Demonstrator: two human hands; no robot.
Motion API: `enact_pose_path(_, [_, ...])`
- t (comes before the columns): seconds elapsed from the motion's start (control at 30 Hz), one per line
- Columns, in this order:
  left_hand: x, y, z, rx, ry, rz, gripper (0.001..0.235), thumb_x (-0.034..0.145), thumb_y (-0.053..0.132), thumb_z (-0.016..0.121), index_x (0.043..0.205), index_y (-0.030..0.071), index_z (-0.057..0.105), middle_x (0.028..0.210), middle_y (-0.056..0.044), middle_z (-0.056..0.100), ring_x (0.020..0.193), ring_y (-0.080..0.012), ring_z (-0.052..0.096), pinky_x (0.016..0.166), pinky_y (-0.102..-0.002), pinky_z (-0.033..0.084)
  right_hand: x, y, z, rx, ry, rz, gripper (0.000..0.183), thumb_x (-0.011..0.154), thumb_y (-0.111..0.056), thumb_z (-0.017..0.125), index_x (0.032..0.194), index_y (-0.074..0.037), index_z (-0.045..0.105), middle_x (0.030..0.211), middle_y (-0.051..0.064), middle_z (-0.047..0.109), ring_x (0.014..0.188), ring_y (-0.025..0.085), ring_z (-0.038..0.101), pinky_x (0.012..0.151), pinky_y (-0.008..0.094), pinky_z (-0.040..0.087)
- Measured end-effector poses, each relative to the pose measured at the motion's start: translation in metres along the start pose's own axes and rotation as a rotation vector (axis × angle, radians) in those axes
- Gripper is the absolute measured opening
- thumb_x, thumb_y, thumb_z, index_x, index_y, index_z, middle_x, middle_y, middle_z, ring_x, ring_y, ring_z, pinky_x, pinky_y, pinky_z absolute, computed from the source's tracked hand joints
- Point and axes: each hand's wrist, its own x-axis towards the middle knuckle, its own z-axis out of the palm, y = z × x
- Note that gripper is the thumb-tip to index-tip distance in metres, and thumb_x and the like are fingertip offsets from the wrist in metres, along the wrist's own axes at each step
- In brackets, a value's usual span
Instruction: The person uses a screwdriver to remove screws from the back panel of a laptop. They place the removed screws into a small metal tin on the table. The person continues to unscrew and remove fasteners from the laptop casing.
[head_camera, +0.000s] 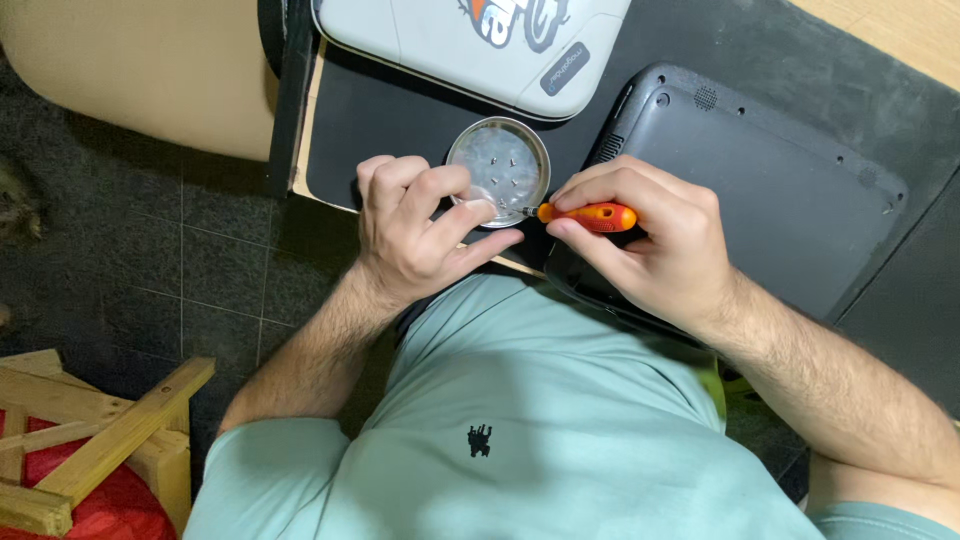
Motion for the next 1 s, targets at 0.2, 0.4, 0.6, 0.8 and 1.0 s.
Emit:
enact_pose_path(0.2, [0.0, -0.001, 0.0, 0.02, 0.003, 0.023, 0.048, 0.113, 0.063, 0.102, 0.099, 0.021, 0.081, 0.119, 0.004, 0.076, 0.109, -0.0262, 0.061, 0.096, -0.045, 0.045, 0.0, 0.002, 0.004, 0.008, 0.006, -0.012, 0.014, 0.115, -0.001, 0.092, 0.119, 0.006, 0.08, 0.119, 0.023, 0.087, 0.108, 0.032, 0.087, 0.102, 0.039, 0.068])
enact_pose_path(0.4, [-0.002, 0.0, 0.001, 0.002, 0.0, 0.019, 0.045, 0.114, 0.058, 0.102, 0.099, 0.021, 0.081, 0.119, 0.004, 0.077, 0.108, -0.0264, 0.063, 0.095, -0.046, 0.046, 0.001, 0.006, 0.008, -0.001, -0.004, -0.054, 0.014, 0.115, -0.001, 0.092, 0.119, 0.006, 0.081, 0.118, 0.022, 0.088, 0.108, 0.033, 0.086, 0.101, 0.039, 0.07])
enact_pose_path(0.6, [-0.001, 0.001, 0.002, 0.001, -0.01, 0.013, 0.049, 0.111, 0.061, 0.106, 0.098, 0.021, 0.081, 0.118, 0.004, 0.077, 0.108, -0.0271, 0.065, 0.095, -0.047, 0.047, 0.001, 0.007, 0.003, 0.026, -0.011, -0.033, 0.016, 0.114, 0.0, 0.093, 0.12, 0.007, 0.08, 0.12, 0.023, 0.087, 0.108, 0.033, 0.086, 0.102, 0.04, 0.068])
enact_pose_path(0.8, [0.008, 0.006, -0.001, -0.091, -0.008, -0.11, 0.037, 0.105, 0.049, 0.106, 0.102, 0.022, 0.08, 0.117, 0.002, 0.076, 0.109, -0.0297, 0.06, 0.094, -0.047, 0.043, -0.002, 0.005, -0.003, 0.068, 0.027, 0.048, 0.012, 0.114, 0.003, 0.091, 0.118, 0.006, 0.08, 0.12, 0.023, 0.088, 0.111, 0.032, 0.087, 0.105, 0.04, 0.068])
enact_pose_path(1.0, [0.021, 0.014, -0.006, -0.115, -0.057, -0.197, 0.018, 0.1, 0.031, 0.103, 0.112, 0.027, 0.09, 0.122, 0.0, 0.071, 0.117, -0.0313, 0.056, 0.101, -0.05, 0.042, -0.005, 0.008, -0.003, 0.116, 0.059, 0.094, 0.013, 0.115, 0.002, 0.091, 0.12, 0.005, 0.079, 0.123, 0.023, 0.088, 0.113, 0.032, 0.087, 0.107, 0.04, 0.069])
